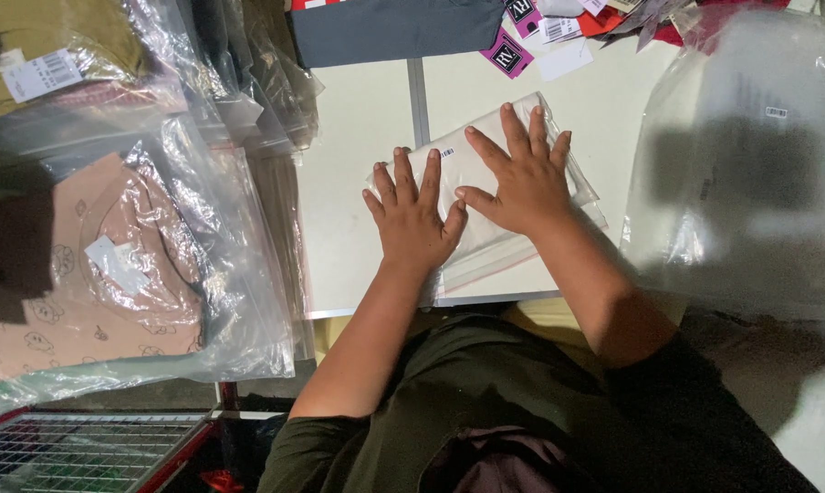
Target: Packaging various items of clothing into clear plastic zip-lock bags.
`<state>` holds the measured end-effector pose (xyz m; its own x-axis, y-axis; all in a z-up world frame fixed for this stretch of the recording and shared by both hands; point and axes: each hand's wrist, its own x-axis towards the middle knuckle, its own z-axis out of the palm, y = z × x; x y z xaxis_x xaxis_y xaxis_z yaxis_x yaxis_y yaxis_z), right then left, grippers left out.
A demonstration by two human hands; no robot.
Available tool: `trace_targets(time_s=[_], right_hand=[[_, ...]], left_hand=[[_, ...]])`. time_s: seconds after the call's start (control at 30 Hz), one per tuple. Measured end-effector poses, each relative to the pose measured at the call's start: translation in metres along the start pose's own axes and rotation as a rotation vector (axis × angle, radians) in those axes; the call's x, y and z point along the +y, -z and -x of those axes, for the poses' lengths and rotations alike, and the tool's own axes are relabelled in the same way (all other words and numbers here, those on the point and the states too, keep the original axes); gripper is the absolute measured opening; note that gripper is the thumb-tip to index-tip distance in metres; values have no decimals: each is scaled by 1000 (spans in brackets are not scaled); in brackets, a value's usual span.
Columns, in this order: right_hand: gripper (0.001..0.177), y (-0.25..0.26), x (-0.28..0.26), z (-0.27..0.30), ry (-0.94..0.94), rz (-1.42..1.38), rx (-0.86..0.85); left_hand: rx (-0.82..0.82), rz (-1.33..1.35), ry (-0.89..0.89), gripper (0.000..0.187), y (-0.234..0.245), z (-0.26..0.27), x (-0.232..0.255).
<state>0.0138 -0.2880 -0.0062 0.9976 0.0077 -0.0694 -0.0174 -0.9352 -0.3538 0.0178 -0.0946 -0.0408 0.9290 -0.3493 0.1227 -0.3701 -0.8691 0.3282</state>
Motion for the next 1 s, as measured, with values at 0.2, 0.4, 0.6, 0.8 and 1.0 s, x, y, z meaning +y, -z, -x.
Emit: trace_targets(time_s=[0.2,0.4,0.6,0.8,1.0], right_hand=[[84,1,-1,-1,-9,-7,-5],[84,-1,3,-4,-3,4,-14],[90,18,6,-13,-33,-42,-78],[93,8,12,-18,42,-35,-22],[95,7,11,-18,29,-16,-36]], left_hand=[[-33,32,24,77,2,0,2],[-47,-56,0,84,-11,2,-6],[-186,56,15,139,26,-5,5],[-178,37,3,138,19,-4,3],[-167,67,22,138,14,-3,2]])
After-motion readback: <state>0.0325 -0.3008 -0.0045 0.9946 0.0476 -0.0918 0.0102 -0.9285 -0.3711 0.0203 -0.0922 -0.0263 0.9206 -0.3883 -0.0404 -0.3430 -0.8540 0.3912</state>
